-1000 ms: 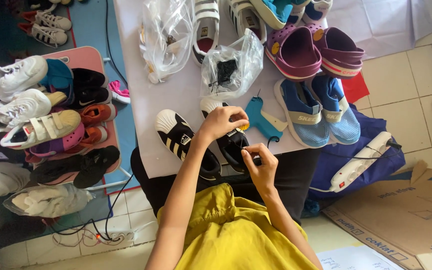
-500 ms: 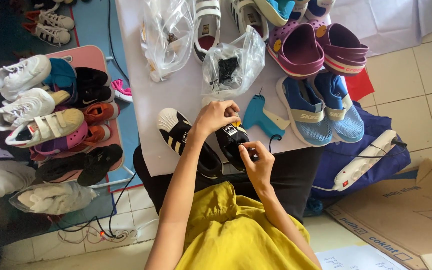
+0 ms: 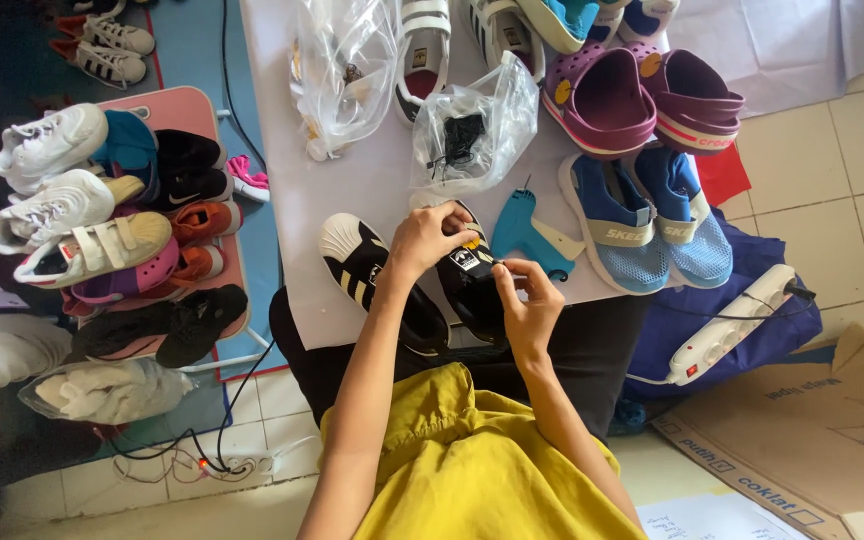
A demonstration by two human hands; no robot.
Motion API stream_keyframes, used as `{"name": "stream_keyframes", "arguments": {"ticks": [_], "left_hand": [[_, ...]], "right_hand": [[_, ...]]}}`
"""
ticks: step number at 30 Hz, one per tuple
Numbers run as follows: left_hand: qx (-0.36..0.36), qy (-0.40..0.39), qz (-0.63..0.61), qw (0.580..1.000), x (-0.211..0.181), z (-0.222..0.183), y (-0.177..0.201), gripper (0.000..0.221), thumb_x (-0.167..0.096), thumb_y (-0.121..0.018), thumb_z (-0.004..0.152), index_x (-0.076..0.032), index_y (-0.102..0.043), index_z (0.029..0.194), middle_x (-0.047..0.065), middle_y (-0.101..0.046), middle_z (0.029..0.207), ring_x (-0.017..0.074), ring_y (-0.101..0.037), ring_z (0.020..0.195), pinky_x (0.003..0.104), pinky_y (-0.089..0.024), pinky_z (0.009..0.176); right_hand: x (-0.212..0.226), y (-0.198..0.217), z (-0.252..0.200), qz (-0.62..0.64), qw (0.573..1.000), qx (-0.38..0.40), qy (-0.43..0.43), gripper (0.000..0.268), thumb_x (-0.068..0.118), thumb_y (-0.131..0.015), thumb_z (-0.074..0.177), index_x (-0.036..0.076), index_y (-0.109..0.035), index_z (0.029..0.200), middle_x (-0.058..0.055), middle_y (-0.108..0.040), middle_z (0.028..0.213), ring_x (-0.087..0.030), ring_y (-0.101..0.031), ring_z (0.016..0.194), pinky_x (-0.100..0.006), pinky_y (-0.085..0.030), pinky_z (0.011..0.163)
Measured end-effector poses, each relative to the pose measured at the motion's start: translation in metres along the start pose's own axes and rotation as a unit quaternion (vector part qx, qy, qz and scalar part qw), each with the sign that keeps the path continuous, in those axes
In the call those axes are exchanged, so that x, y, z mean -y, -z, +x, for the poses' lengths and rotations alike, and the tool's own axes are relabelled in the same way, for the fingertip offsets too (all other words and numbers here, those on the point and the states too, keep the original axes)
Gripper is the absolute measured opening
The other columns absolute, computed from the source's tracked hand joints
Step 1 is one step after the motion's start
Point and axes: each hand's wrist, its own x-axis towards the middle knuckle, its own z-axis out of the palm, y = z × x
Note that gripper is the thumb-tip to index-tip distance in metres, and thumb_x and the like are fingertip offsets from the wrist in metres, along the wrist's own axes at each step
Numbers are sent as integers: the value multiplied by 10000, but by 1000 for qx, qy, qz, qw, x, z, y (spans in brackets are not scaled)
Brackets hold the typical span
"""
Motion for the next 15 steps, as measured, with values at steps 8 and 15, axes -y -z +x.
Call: {"name": "stream_keyframes", "arguments": {"ticks": [8,15], "left_hand": [[-143,-179,33,973,-18,-5,-9,209,-230,-716,883,-285,-683,1082,-85,-710,996,161,-692,958,346,-582,869],[-123,-220,-102,962,-65,-69,-2,290,-24,-637,881,-183,-684,1119,27,-720,983,241,-697,948,376,-579,849]], "right_hand": [[1,0,0,-17,1000,-3,7,26,83,-779,913,64,-769,929,-112,-753,826,-167,-696,705,-293,-531,565],[-5,-1,3,7,1000,12,11,38,76,-761,929,52,-741,907,-100,-722,826,-152,-660,725,-273,-526,552]]}}
